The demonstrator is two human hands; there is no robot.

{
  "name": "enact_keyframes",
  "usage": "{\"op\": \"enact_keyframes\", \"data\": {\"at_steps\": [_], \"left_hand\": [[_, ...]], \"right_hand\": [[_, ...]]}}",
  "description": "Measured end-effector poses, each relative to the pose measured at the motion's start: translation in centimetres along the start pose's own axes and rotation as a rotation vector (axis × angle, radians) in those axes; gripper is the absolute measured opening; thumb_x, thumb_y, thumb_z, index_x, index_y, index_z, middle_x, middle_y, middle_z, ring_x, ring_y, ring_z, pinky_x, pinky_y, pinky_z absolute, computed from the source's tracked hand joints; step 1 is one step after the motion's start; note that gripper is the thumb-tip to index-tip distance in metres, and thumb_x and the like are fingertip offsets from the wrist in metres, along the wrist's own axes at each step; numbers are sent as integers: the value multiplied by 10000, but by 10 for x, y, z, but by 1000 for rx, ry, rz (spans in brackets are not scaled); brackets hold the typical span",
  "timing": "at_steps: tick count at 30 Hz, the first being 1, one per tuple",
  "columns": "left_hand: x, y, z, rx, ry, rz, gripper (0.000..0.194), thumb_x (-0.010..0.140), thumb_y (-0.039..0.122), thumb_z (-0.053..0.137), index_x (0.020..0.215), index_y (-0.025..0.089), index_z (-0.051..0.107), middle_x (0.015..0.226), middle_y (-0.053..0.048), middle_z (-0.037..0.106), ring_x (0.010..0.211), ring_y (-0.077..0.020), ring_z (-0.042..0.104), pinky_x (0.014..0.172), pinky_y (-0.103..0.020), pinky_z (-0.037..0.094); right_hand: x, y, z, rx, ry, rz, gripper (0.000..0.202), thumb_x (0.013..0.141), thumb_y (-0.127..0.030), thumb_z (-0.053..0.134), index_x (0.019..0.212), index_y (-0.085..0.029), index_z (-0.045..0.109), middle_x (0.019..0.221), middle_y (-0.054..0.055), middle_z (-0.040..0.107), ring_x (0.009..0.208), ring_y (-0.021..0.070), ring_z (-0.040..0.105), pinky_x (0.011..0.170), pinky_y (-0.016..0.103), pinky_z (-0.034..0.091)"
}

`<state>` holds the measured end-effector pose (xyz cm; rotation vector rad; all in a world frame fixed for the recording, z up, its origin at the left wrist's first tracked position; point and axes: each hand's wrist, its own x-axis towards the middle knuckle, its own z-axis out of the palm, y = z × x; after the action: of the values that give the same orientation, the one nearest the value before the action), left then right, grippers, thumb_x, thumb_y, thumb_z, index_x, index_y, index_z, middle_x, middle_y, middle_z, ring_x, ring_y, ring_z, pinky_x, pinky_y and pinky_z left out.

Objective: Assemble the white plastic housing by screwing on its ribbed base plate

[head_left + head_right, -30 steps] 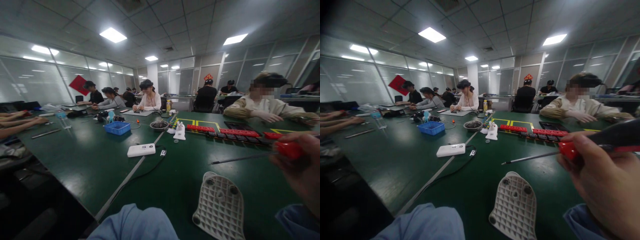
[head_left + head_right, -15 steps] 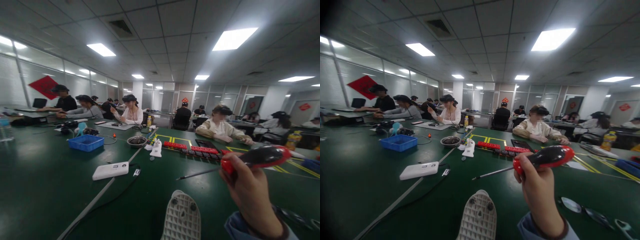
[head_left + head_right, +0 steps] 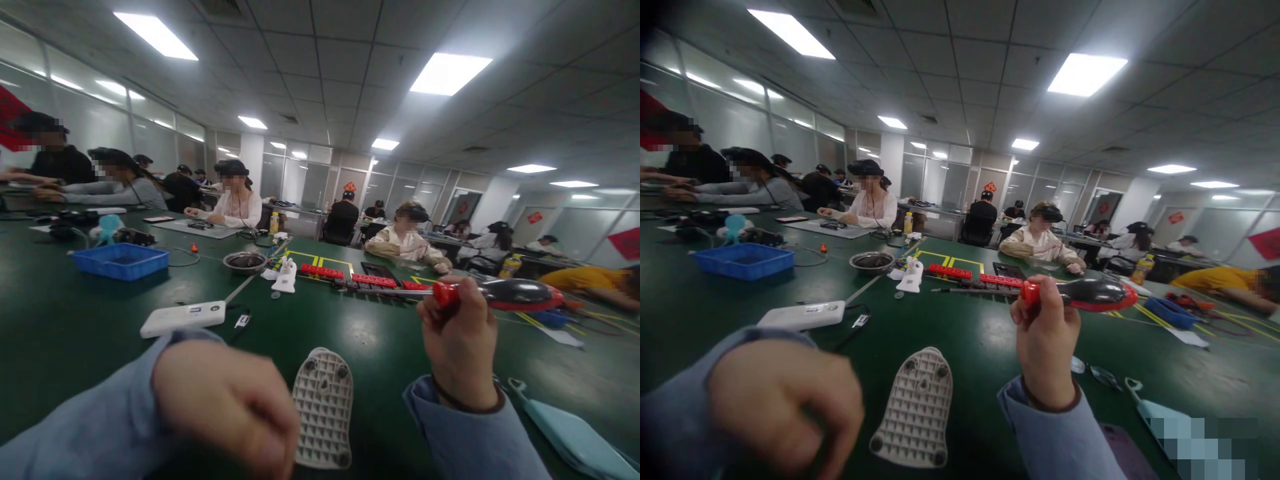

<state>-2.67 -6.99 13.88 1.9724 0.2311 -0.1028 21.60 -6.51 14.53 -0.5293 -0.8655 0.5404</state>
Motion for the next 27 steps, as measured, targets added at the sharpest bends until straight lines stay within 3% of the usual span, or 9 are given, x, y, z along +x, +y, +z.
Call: {"op": "enact_keyframes", "data": {"at_steps": [3,6,8,10,15,16,19,23,27], "left_hand": [[2,-44,-45,-27,686,-374,408,703,539,416,767,169,576,743,-25,580,691,-155,552,629,-274,444],[24,-101,-66,-15,818,-507,468,734,539,338,889,137,521,852,-82,550,776,-189,520,529,-250,421],[39,-129,-62,-20,792,-566,488,718,547,355,891,122,520,861,-104,545,752,-195,517,461,-228,394],[49,-141,-50,-55,719,-575,509,701,572,362,851,122,546,833,-103,564,684,-182,530,426,-220,383],[55,-125,-16,-246,303,-634,527,689,596,352,738,128,587,736,-121,618,545,-186,568,446,-272,418],[54,-121,-11,-274,267,-648,515,689,586,362,722,124,588,727,-130,622,545,-195,573,460,-284,421],[54,-116,3,-402,357,-617,481,677,562,411,739,118,585,754,-134,629,617,-219,582,535,-315,433],[61,-118,13,-751,507,-449,401,689,478,479,869,132,574,846,-88,629,817,-214,560,708,-326,417],[74,-119,18,-1090,503,-317,363,696,376,531,980,151,544,964,-70,613,953,-213,519,822,-342,362]], "right_hand": [[1,-4,-4,64,-9,104,202,659,-346,580,624,-158,514,453,-81,384,376,36,330,328,146,264],[-1,-11,-11,143,-4,249,243,644,-331,607,588,-160,443,490,-89,368,397,23,336,336,127,264],[-7,-14,-18,158,12,318,265,640,-331,617,589,-162,418,505,-89,370,413,19,350,344,115,272],[-17,-13,-28,152,40,386,267,641,-337,621,608,-163,421,518,-86,384,419,16,355,347,107,274],[-54,2,-53,185,147,543,256,652,-335,615,616,-160,433,511,-80,386,410,13,337,342,101,274],[-61,5,-56,202,162,555,249,656,-331,611,614,-159,435,506,-82,378,407,13,331,340,100,272],[-79,11,-60,242,211,557,229,659,-317,604,610,-160,446,501,-84,359,408,15,331,332,102,263],[-96,10,-59,222,275,494,178,671,-312,587,654,-163,491,525,-83,373,419,22,342,330,121,272],[-105,6,-60,139,323,389,161,702,-322,545,685,-163,530,536,-76,387,422,25,337,338,134,287]]}}
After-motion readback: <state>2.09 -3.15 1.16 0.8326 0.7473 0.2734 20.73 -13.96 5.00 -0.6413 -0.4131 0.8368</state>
